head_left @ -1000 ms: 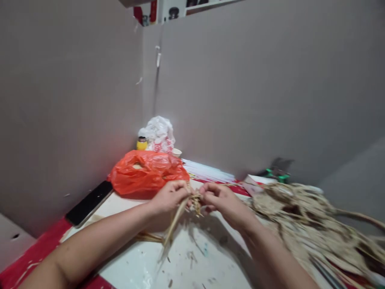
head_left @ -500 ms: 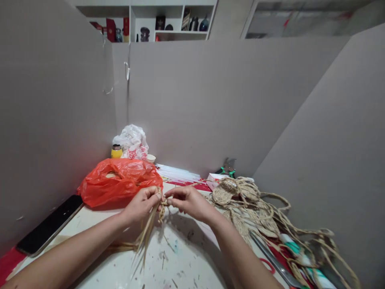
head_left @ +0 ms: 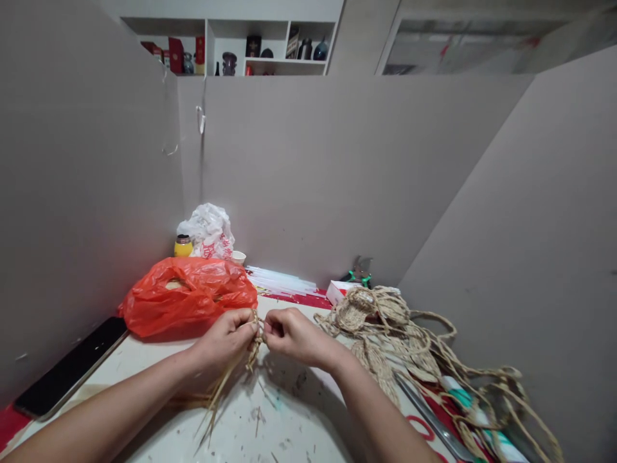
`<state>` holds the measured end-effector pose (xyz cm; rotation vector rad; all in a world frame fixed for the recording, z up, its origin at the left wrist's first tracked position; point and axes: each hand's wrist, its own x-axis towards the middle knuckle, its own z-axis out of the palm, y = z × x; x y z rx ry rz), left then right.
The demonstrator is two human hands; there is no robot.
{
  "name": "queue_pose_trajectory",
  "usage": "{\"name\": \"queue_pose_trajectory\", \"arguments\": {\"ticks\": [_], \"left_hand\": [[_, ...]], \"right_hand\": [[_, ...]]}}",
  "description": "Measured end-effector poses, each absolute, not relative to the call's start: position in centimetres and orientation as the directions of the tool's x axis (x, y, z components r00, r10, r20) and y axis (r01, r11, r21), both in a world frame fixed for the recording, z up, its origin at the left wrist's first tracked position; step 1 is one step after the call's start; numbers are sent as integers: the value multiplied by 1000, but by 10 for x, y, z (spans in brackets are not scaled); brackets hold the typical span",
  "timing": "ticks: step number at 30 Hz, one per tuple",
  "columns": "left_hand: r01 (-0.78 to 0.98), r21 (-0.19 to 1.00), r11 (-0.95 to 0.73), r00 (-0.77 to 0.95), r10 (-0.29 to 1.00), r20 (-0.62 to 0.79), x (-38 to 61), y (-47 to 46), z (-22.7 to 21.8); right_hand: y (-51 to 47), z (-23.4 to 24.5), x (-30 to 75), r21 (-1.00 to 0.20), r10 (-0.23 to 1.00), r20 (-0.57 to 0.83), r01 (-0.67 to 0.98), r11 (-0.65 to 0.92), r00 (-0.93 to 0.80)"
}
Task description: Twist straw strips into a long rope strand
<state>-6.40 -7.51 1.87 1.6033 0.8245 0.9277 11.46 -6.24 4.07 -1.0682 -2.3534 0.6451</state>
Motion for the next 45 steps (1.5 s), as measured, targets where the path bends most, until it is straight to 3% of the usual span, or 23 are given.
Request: {"name": "queue_pose_trajectory", "arguments": {"ticks": [4, 8, 10, 17, 22, 25, 28, 31, 33, 38, 42, 45], "left_hand": [[41, 975, -220, 468, 866, 176, -67, -72, 21], [21, 970, -243, 462, 863, 206, -69, -71, 27], [21, 968, -250, 453, 865, 214, -69, -71, 28], [58, 961, -272, 470, 856, 214, -65, -75, 22], [69, 966, -249, 485, 855, 185, -64, -73, 19], [86, 961, -261, 488, 852, 188, -61, -74, 22], [70, 970, -233, 443, 879, 179, -55, -83, 26], [13, 993, -118, 446, 889, 100, -55, -81, 18], [-14, 995, -96, 438, 894, 93, -59, -78, 11], [-109, 993, -42, 390, 917, 82, -65, -76, 11], [-165, 986, 16, 343, 938, 42, -71, -60, 13], [-213, 976, 39, 293, 956, 26, -74, -50, 7]], "right_hand": [[-60, 46, 117, -660, 835, 255, 543, 519, -488], [-57, 47, 118, -828, 908, 162, 447, 338, -387], [-56, 47, 118, -852, 910, 140, 421, 311, -390], [-59, 49, 125, -704, 800, 230, 473, 530, -555], [-60, 46, 122, -647, 776, 124, 543, 536, -618], [-61, 47, 122, -659, 793, 137, 543, 520, -593], [-62, 47, 127, -704, 853, 190, 538, 463, -486], [-45, 37, 137, -831, 913, 115, 466, 304, -391], [-31, 30, 142, -866, 960, 148, 438, 242, -237], [-38, 43, 157, -977, 993, 121, 177, 121, -12], [-44, 69, 166, -980, 980, 198, -5, 198, -6], [-37, 101, 182, -945, 935, 320, -21, 327, 155]]}}
